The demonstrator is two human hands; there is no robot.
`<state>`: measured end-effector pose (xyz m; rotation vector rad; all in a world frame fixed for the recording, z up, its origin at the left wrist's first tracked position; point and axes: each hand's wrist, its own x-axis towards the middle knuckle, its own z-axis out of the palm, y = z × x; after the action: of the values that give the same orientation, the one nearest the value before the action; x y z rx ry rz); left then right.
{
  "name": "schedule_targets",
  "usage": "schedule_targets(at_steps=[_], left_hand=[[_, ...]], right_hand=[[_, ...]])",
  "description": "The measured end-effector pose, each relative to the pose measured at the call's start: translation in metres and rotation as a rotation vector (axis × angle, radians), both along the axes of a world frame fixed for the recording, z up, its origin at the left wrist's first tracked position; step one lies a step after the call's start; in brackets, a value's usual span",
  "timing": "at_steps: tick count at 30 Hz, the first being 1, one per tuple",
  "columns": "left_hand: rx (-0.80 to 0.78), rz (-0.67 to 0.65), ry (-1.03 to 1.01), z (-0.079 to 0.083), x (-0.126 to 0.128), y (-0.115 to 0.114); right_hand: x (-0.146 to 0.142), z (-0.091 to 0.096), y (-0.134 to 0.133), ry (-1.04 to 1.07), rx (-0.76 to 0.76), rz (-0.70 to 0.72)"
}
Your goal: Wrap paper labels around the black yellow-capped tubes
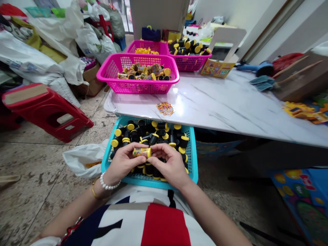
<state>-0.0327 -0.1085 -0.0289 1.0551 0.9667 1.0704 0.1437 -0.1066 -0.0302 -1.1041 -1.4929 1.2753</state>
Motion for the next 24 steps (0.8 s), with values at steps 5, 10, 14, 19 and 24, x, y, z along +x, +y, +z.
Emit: schedule_targets(at_steps=[5,10,14,19,24], left_hand=[[-0.045,-0.011,-0.045,-0.0032,-0.0018,-0.0039],[-0.103,-0.095,-0.028,-0.006,-0.0071,-0.0073],[-0.068,-0.036,0.04,-0.0089,-0.0044,-0.0091],[0.133,0.011,0.235,-0.0079,-0.0042,-0.0048],[0.124,-0.031,0.165,-0.0094,-0.0046,0.0002]], right_hand=[[0.0031,0.001,-0.0045,-0.054,0.11,0.003],[0.0067,-0.0008,-0.003,-0.247,0.649,0.104],[0.0033,-0.0052,-0.0002,-0.242,0.646,0.068],[-0.0014,-0.0002,-0.0003,-0.227,0.431,0.007],[-0.0004,0.0023,-0.0017,-0.135,0.242,0.035]])
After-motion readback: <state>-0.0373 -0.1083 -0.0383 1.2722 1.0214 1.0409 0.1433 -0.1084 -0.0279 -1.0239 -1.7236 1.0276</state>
